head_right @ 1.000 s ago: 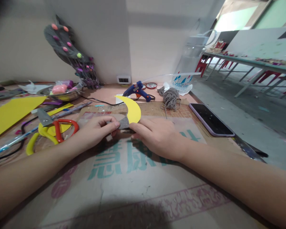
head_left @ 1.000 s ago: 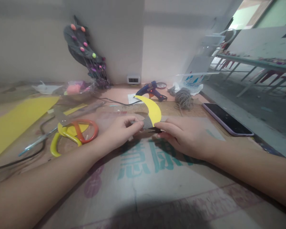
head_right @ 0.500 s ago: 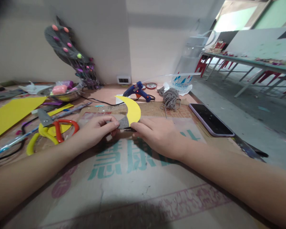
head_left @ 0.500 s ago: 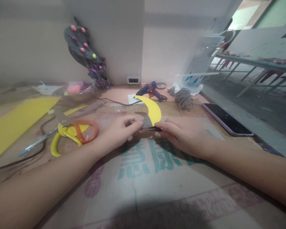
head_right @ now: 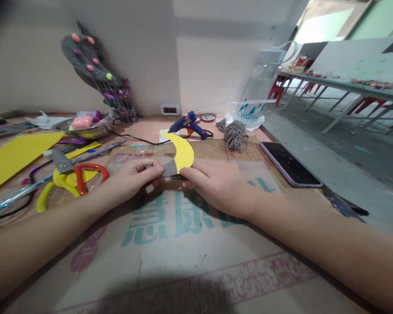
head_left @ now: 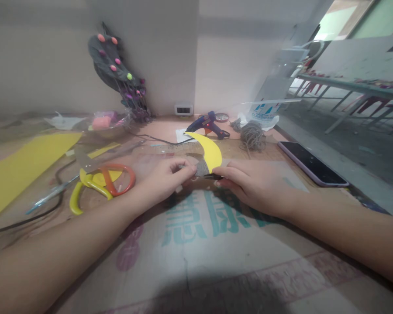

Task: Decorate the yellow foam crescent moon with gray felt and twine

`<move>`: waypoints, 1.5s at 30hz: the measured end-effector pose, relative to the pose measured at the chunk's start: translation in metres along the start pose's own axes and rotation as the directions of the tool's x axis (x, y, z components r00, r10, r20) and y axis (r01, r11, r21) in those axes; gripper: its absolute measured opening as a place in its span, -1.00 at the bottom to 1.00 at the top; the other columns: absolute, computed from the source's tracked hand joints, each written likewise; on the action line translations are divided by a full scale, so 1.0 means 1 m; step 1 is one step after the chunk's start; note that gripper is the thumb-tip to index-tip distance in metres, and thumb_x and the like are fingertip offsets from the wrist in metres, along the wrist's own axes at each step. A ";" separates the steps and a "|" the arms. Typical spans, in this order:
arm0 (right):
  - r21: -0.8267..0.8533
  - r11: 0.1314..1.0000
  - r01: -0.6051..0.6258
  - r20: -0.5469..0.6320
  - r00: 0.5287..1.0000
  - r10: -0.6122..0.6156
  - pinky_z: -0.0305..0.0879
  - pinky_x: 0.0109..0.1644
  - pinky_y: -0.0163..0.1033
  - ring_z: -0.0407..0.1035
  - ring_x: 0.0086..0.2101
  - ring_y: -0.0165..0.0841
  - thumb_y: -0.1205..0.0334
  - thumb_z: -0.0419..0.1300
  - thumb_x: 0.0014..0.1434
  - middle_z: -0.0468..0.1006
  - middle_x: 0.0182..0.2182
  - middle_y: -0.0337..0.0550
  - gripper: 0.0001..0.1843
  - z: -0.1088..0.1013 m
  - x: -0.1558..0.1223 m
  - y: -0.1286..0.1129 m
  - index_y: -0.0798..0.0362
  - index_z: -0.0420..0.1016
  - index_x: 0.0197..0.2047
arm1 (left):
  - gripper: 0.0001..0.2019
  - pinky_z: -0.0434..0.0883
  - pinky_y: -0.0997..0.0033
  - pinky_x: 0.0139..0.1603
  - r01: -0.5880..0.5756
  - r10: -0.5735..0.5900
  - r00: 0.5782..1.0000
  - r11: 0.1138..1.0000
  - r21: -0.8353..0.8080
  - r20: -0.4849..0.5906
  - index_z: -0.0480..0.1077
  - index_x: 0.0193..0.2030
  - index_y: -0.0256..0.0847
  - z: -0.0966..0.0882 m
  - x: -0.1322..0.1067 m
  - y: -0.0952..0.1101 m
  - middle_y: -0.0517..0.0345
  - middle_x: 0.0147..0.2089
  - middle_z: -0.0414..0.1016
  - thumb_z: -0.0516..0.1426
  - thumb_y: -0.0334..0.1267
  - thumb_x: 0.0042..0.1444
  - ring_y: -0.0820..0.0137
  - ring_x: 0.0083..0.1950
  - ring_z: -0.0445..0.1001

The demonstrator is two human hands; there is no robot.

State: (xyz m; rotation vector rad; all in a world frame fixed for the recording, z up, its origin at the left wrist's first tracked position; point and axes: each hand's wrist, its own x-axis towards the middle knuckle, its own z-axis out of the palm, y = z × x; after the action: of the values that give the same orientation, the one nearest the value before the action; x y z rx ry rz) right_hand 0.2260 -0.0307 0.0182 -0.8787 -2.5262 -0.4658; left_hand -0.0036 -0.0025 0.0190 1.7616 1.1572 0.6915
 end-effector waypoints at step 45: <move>-0.055 0.998 0.039 0.007 0.999 -0.038 0.02 -0.41 -0.27 0.29 -0.46 -0.39 0.21 -0.01 0.37 0.54 -0.40 -0.13 -0.72 -0.001 -0.001 -0.001 0.14 0.46 -0.05 | -0.68 0.14 0.56 -0.60 0.000 -0.001 0.998 1.000 0.003 0.059 0.29 -0.50 -0.23 0.000 0.002 -0.004 0.30 -0.59 0.29 0.06 -0.04 0.14 0.55 -0.59 0.25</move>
State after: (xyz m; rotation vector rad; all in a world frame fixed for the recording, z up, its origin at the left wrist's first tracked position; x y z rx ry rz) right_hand 0.2268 -0.0321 0.0179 -0.8540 -2.5508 -0.5487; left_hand -0.0046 0.0004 0.0157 1.7724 1.1193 0.6340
